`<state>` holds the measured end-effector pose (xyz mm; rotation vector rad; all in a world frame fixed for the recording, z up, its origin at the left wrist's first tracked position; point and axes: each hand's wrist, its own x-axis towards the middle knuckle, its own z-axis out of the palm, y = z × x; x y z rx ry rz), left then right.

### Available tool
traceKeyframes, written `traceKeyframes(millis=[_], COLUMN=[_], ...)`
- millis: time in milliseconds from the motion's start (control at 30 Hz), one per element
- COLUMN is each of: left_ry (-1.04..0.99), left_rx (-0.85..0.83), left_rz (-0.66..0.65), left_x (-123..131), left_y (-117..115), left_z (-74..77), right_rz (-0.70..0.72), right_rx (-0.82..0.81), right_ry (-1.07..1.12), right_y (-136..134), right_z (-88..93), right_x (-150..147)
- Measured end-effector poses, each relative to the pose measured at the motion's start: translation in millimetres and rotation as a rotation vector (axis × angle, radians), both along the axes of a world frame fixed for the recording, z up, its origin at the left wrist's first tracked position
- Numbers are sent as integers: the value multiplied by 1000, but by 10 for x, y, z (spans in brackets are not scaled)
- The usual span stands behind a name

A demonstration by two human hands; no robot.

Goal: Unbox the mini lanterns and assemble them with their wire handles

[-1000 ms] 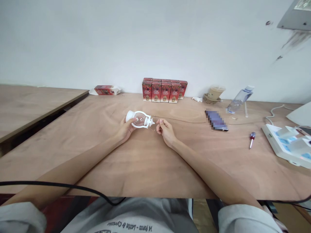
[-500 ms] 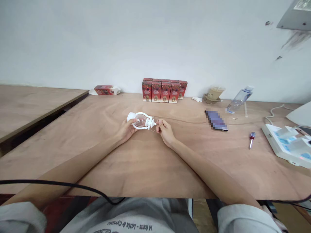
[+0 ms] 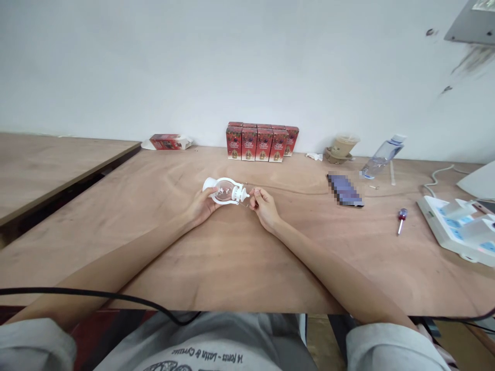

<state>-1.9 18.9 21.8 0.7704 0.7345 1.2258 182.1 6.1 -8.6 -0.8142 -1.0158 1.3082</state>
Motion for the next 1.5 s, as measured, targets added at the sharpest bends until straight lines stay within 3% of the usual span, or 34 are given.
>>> traceKeyframes(millis=[833,1500], left_ry=[-41,-22], left_rx=[-85,-18], left_rz=[-71,-117], left_x=[-12,-35], left_y=[9,33], left_z=[33,-31], right_rz=[7,7], right_rx=[47,84], right_ry=[-80,-177], right_y=[-21,-34], right_z=[13,34], right_x=[-26,-33])
